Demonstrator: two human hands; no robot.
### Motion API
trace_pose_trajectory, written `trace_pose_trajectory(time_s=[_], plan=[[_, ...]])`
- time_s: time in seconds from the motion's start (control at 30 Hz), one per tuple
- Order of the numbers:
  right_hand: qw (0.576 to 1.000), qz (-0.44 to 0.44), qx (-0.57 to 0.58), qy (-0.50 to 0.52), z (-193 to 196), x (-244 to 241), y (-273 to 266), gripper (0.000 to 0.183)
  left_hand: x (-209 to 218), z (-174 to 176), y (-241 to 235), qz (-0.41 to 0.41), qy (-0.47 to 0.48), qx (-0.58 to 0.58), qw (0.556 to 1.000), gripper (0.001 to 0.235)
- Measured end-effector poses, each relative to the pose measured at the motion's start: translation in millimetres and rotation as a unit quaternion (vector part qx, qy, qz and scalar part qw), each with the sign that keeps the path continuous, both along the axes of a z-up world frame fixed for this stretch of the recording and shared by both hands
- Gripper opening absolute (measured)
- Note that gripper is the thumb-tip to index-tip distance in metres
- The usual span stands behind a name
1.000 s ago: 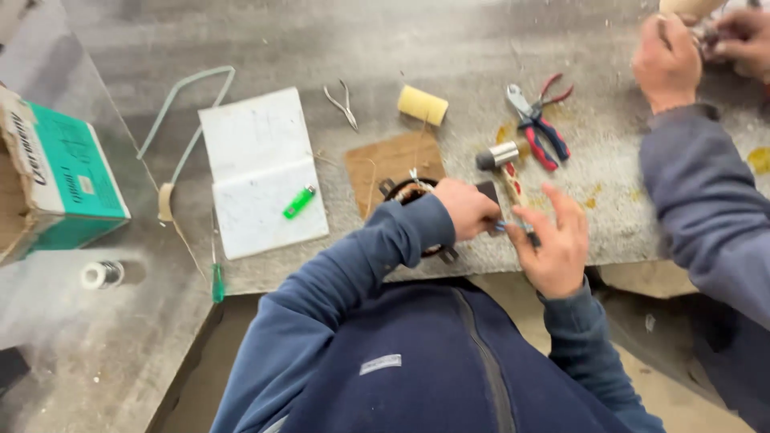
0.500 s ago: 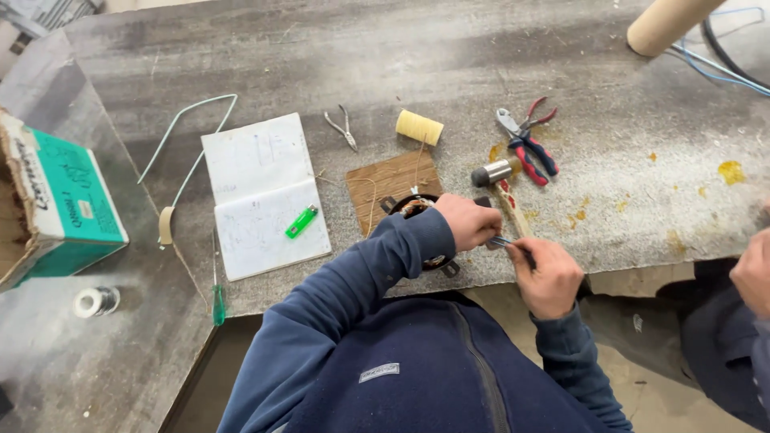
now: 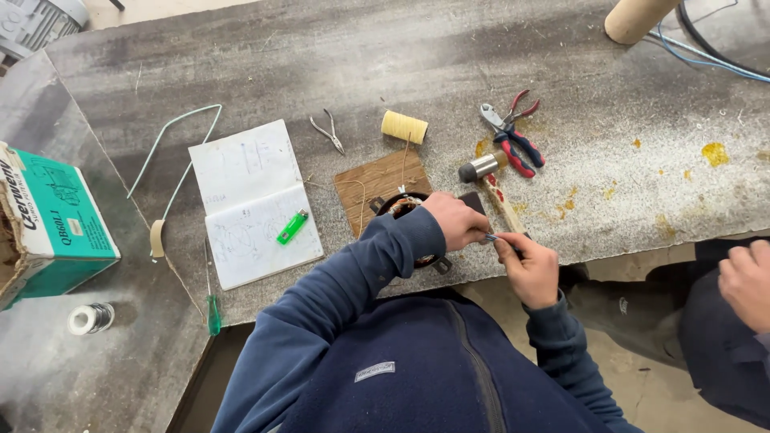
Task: Strip wire insulation and assemble components of an electric motor stator using various hand tools.
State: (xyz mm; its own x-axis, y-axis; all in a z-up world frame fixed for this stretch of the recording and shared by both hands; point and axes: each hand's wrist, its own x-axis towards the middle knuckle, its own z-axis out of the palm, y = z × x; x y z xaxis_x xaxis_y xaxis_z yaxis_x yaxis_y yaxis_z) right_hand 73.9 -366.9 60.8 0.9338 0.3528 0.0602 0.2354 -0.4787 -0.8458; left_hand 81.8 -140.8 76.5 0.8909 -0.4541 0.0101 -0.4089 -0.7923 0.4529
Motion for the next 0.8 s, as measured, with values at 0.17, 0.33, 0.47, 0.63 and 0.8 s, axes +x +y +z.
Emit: trace_pose_trajectory(time_s=[0.17,0.33,0.47,0.63,0.8], plan=[[0.996,-0.005,-0.02,-0.084,17.8,10.2,6.1,0.019,2.6,-10.0,-1.4,-0.016,-0.035,0.001,0.999,0.023],[0.99,0.008,-0.051,-0.135,24.5,18.5,-2.3,0.019,-0.2,-5.4,-3.5,-0.015,-0.022,0.017,1.0,0.022],[0.995,0.083,-0.035,0.042,20.1,26.2,-21.5,0.018,-2.3,-2.3,-3.4,-0.005,-0.014,-0.015,1.0,0.022],[0.987,0.136,-0.079,0.037,19.4,42.1,-19.1,0.016,3.3,-3.1,-0.2,-0.017,-0.022,-0.037,0.999,0.021],[0.975,0.139,0.05,0.167,-33.0,53.3,-36.9,0.02,3.1,-14.7,-1.6,-0.013,-0.037,-0.027,0.999,0.022]])
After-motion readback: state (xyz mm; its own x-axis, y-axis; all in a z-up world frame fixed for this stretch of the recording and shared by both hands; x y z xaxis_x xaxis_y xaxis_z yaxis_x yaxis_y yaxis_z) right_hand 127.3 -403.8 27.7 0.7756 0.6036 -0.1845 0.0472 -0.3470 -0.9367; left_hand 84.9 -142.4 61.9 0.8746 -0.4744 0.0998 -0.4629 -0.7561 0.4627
